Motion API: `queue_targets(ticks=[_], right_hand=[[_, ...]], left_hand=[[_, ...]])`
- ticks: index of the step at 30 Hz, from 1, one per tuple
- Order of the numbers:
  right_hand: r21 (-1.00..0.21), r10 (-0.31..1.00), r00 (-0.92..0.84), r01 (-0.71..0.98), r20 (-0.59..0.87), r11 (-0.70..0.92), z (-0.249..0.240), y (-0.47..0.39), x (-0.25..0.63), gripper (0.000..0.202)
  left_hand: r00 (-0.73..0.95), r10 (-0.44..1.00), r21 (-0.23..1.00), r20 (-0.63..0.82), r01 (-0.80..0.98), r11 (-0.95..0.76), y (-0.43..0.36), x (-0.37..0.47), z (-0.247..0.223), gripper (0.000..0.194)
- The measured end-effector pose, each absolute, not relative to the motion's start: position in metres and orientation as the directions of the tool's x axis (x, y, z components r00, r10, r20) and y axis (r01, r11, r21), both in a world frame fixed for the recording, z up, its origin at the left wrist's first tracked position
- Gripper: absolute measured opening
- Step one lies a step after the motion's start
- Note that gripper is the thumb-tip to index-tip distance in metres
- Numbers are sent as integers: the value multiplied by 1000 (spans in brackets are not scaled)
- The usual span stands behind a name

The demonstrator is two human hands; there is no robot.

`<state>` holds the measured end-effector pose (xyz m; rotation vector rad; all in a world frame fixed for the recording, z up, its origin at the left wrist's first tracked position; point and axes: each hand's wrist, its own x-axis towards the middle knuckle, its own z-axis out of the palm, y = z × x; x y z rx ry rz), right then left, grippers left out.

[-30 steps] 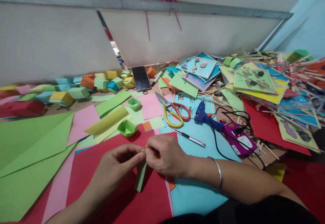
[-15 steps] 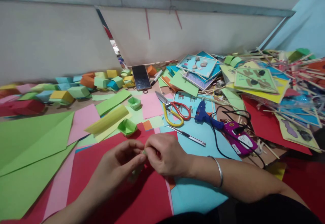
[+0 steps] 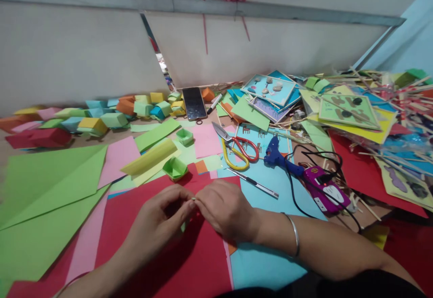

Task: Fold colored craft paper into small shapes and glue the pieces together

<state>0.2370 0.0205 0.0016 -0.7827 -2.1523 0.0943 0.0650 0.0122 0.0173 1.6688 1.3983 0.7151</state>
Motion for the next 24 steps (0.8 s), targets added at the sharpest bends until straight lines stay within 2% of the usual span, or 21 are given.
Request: queue_targets(ticks=[5,11,16,20,24], right_hand=[[-185,500,-516,544,695,818,1,20,239,24],[-42,406,-571,544,713,838,4,20,239,24],[80,317,-599,541,735,837,11,19,240,22],[103,268,-607,505,748,857,14,19,240,22],[93,278,-604,509,747,855,16,20,240,25]], left_hand=[[256,964,854,-72,515,-73,10,64,13,21],[205,971,858,-119,513,-3,11,67,14,19],[226,952,899,-205,429,92,7,68,17,24],[253,922,904,-292,388,180,7,69,20,22],[276,894,904,-354,346,251,10,68,22,22]])
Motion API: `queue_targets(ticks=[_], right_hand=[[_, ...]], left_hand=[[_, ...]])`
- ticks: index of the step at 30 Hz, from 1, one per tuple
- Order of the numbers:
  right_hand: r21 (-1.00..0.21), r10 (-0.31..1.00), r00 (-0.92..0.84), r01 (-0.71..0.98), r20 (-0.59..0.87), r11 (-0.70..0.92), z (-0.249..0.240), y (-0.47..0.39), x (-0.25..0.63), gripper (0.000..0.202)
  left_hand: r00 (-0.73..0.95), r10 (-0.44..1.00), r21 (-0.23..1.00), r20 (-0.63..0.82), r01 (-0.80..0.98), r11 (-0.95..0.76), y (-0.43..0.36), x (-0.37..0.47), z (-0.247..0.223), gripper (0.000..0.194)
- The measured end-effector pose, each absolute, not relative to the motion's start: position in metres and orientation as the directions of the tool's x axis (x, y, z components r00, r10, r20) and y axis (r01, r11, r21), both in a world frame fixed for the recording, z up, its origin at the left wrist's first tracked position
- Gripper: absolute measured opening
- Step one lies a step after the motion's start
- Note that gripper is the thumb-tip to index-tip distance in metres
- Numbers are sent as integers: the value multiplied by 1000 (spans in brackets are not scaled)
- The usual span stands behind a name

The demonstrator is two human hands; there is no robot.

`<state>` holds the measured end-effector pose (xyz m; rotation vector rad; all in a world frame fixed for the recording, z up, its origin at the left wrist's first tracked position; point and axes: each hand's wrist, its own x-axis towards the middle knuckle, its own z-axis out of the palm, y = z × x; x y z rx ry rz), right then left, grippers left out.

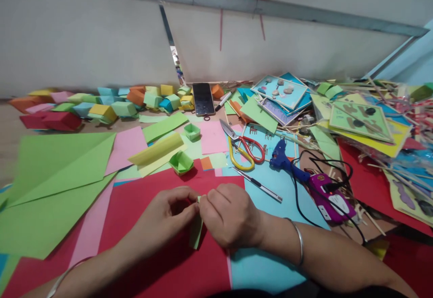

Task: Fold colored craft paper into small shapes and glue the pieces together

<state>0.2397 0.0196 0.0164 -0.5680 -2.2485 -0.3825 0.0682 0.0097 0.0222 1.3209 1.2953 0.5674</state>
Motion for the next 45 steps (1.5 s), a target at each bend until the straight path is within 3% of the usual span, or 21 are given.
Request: queue_targets(ticks=[9,14,24,33,36,41,45], right_hand=[[116,247,-614,489,750,865,14,20,239,18],[174,215,-658,472,721,864,14,17,240,18],[140,252,-677,468,692,873,15,15,241,17],[139,259,-668,481,698,866,14,15,242,15],[10,328,-626,473,708,881,13,16,241,15],[-402,634,-451,510,628,761,10,18,240,18],[-523,741,-439,527,508,670,9,20,239,22]], left_hand=[[205,960,904,-188,419,88,8,67,18,27],[251,940,946,-232,281,158,8,68,18,29],[260,930,960,-259,171,220,11,67,25,25],[270,937,968,-221,180,176,12,63,26,28],[253,951,962,-177,250,113,12,63,23,34],[222,974,890,52,432,-146,10,63,20,33],[279,943,794,182,524,-308,8,62,20,30]])
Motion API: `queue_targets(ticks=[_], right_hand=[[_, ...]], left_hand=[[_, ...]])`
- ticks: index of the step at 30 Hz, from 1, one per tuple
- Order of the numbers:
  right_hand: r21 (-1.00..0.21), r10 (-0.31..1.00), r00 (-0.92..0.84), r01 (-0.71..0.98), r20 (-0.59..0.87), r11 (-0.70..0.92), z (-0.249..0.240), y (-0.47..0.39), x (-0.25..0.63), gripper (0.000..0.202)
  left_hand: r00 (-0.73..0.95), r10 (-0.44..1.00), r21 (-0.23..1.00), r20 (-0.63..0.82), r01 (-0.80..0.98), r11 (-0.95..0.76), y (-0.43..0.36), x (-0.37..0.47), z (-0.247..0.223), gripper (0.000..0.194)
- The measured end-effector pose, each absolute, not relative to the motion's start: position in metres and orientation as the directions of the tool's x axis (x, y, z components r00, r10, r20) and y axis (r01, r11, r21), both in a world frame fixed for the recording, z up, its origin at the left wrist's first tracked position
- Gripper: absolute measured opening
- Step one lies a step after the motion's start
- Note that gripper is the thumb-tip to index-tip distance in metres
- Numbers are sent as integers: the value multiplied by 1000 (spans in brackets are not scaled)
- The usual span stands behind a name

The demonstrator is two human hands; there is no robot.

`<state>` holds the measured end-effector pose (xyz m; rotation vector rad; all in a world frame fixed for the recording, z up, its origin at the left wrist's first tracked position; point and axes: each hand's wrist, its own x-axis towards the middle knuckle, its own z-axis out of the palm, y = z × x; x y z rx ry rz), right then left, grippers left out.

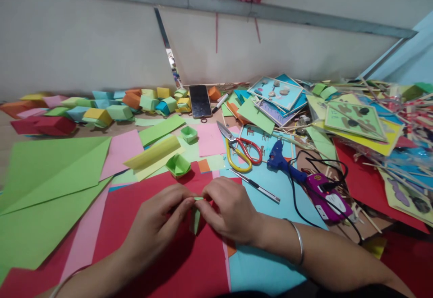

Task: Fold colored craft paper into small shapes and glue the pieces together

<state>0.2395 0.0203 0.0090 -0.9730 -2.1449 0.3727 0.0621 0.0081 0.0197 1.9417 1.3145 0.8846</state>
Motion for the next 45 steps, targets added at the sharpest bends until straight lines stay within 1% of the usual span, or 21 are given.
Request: queue_targets(ticks=[2,5,7,10,12,14,16,18,19,23,25,28,30,34,38,42,45], right_hand=[[-558,751,-464,503,469,660,10,22,240,22],[-618,766,-483,464,424,635,11,24,241,19],[-651,767,-496,432,407,625,11,25,241,21],[-721,779,-508,374,367,583,13,27,243,24],[-821,820,-511,331,259,465,16,29,244,22],[-921,841,-532,273,97,278,19,31,245,19],[-970,833,-552,218,-29,111,21,33,245,17],[-976,842,-535,210,-67,55,21,33,244,18],[-971,857,-513,228,-60,68,21,33,244,18],[-933,893,-449,311,22,179,19,29,242,14],[-938,900,-434,301,24,170,18,29,242,14],[-956,930,-369,270,6,113,17,31,242,14],[-966,948,-318,246,-6,77,17,32,242,14],[-982,963,-262,187,-57,-8,17,31,240,16],[-989,969,-213,112,-123,-101,15,30,237,20],[-986,963,-210,43,-167,-162,14,29,235,21],[-972,942,-247,5,-228,-233,16,27,234,21]], left_hand=[[313,930,763,193,548,-343,8,61,20,33],[329,928,758,173,557,-339,8,61,21,34],[329,933,775,144,550,-313,8,61,21,36],[349,935,835,64,495,-242,10,61,23,35],[372,928,883,4,434,-178,13,61,24,30],[392,917,919,-75,384,-89,16,61,26,28],[396,902,929,-173,370,16,19,60,26,30],[368,900,920,-233,383,82,19,59,26,32],[347,908,916,-235,391,87,19,59,26,32],[287,943,917,-166,396,41,17,61,26,30],[298,933,934,-201,346,90,17,62,26,30],[367,873,942,-320,226,250,17,64,25,30],[382,851,931,-361,193,309,17,64,24,30],[304,878,923,-370,229,310,17,65,23,30],[221,911,928,-349,218,303,17,67,24,25],[211,908,925,-363,203,322,13,68,26,25],[203,923,938,-328,185,292,11,67,25,24]])
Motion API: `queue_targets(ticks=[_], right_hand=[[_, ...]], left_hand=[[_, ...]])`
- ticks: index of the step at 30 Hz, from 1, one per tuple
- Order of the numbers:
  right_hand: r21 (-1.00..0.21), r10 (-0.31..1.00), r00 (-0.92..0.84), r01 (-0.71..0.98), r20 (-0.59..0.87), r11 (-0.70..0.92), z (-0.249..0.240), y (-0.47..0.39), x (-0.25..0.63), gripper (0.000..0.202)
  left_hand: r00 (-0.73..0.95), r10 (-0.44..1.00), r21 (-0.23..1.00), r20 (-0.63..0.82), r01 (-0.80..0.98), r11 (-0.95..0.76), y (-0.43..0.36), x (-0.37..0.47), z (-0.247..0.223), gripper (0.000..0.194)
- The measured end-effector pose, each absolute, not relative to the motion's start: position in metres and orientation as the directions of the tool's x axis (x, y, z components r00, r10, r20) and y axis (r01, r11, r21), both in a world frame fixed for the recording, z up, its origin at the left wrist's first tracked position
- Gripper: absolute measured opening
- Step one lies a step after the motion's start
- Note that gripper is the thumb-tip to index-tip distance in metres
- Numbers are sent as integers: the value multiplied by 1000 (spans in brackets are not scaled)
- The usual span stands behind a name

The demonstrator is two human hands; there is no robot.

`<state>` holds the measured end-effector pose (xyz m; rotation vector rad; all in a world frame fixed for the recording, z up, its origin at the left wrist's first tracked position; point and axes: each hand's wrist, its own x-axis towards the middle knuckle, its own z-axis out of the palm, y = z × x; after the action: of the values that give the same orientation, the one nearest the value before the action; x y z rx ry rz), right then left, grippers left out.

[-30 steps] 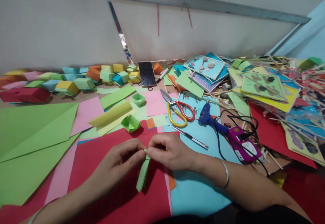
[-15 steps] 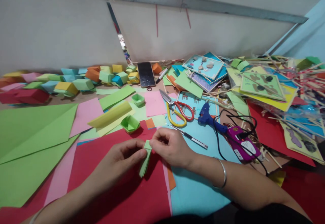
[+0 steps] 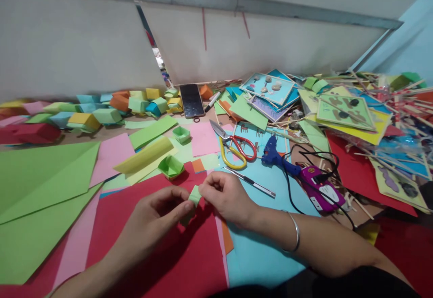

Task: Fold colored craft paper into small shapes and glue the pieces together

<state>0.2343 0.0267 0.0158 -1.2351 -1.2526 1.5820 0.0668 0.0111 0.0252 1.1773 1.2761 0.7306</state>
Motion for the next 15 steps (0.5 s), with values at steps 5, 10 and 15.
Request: queue_targets(ticks=[5,10,15], right_hand=[[-934,890,-328,-57,-317,-354,20,26,234,19],[-887,841,-364,-81,-399,-456,17,28,234,21],[-822,768,-407,-70,-494,-566,15,29,236,20]], left_hand=[[166,957,959,-239,196,206,10,67,25,19],[132,977,951,-167,283,125,8,69,25,19],[51,998,938,-45,347,24,9,67,23,10]])
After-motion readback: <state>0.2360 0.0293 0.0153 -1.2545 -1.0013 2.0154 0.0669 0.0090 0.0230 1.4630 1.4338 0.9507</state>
